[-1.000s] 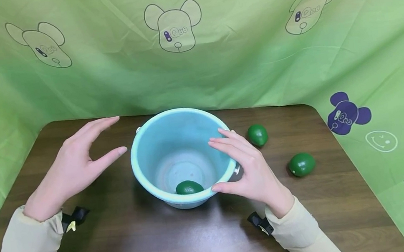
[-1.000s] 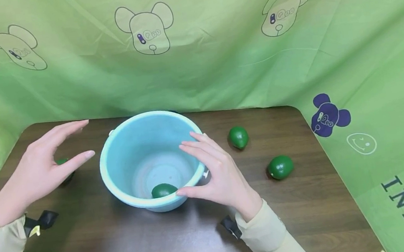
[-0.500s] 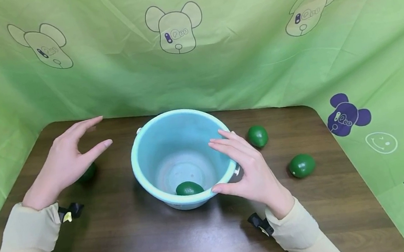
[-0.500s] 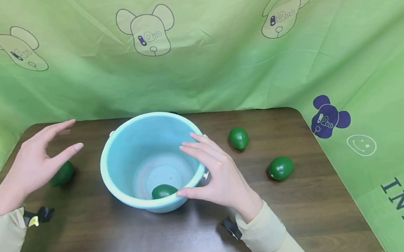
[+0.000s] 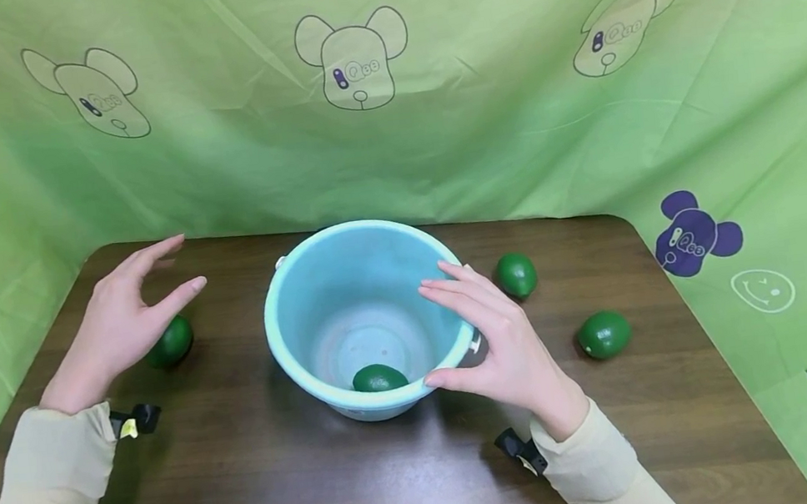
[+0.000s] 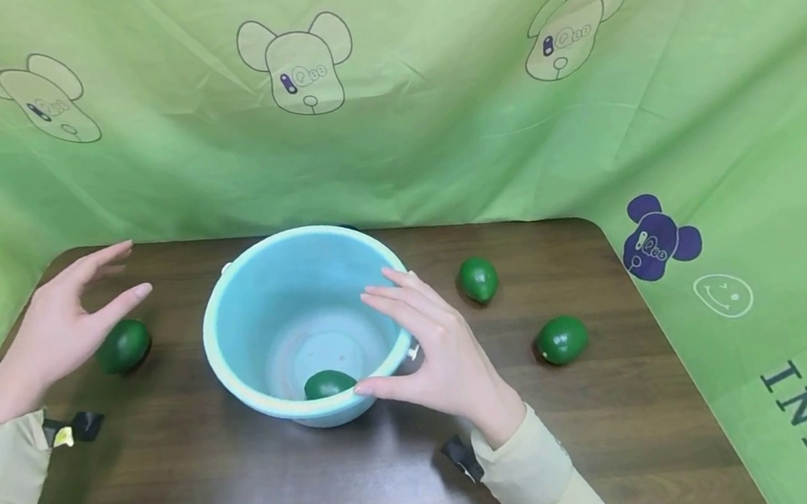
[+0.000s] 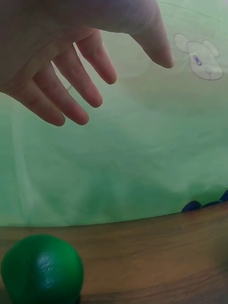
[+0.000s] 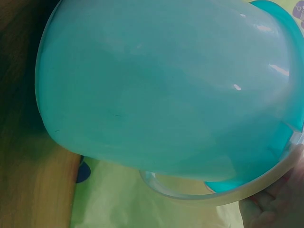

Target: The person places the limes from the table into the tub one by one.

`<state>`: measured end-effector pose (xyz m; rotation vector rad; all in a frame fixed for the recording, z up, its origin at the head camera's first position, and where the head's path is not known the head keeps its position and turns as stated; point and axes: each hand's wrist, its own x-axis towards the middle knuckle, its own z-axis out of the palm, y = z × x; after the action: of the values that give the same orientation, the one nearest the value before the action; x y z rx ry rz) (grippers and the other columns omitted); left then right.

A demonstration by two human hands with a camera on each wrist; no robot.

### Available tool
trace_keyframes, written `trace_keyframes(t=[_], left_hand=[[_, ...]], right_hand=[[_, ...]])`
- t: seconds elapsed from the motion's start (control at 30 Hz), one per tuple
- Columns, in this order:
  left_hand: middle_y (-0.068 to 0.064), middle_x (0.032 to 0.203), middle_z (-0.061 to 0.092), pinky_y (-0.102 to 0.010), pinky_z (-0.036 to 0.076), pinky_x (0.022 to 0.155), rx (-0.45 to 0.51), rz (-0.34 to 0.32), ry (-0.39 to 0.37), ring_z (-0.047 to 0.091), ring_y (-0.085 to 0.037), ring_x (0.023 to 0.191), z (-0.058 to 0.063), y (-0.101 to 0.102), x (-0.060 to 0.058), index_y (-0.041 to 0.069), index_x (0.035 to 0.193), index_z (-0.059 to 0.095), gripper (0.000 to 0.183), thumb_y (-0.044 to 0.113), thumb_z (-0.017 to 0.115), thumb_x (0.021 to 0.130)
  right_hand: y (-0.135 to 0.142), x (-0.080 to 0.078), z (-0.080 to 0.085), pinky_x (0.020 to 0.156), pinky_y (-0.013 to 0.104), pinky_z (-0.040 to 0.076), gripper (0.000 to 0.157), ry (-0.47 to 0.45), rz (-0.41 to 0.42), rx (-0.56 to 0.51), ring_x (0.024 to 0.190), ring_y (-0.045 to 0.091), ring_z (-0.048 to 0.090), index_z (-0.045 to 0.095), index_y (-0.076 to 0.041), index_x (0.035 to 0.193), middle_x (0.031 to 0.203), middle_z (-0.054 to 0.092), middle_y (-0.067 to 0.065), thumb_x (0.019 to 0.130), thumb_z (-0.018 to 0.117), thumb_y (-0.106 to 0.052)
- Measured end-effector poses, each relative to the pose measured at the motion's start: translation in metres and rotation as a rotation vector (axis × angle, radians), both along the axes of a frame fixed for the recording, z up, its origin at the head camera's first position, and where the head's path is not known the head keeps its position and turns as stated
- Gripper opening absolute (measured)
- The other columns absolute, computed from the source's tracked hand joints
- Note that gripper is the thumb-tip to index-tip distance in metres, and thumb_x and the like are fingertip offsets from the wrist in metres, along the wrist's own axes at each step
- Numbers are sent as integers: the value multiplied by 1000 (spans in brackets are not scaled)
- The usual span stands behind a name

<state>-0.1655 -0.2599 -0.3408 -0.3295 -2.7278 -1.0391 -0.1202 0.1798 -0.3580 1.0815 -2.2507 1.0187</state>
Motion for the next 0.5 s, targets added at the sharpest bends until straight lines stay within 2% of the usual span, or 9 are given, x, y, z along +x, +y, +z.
trace_keyframes(t=[0.33,0.5], left_hand=[[-20,144,53,-66,33,103,-3,39,-34,45,-43,134,-7,-13,1,16,156,44,68,43,68,98],[-23,144,52,-66,34,101,-15,61,-62,45,-47,132,-13,-20,2,14,157,42,69,44,65,99]], right_hand=[[1,0,-1,115,54,27,82,5,2,-1,139,36,45,65,-5,135,134,64,8,82,76,-65],[1,0,0,116,54,27,82,6,3,-6,139,36,45,65,-2,134,133,64,8,82,76,-65]])
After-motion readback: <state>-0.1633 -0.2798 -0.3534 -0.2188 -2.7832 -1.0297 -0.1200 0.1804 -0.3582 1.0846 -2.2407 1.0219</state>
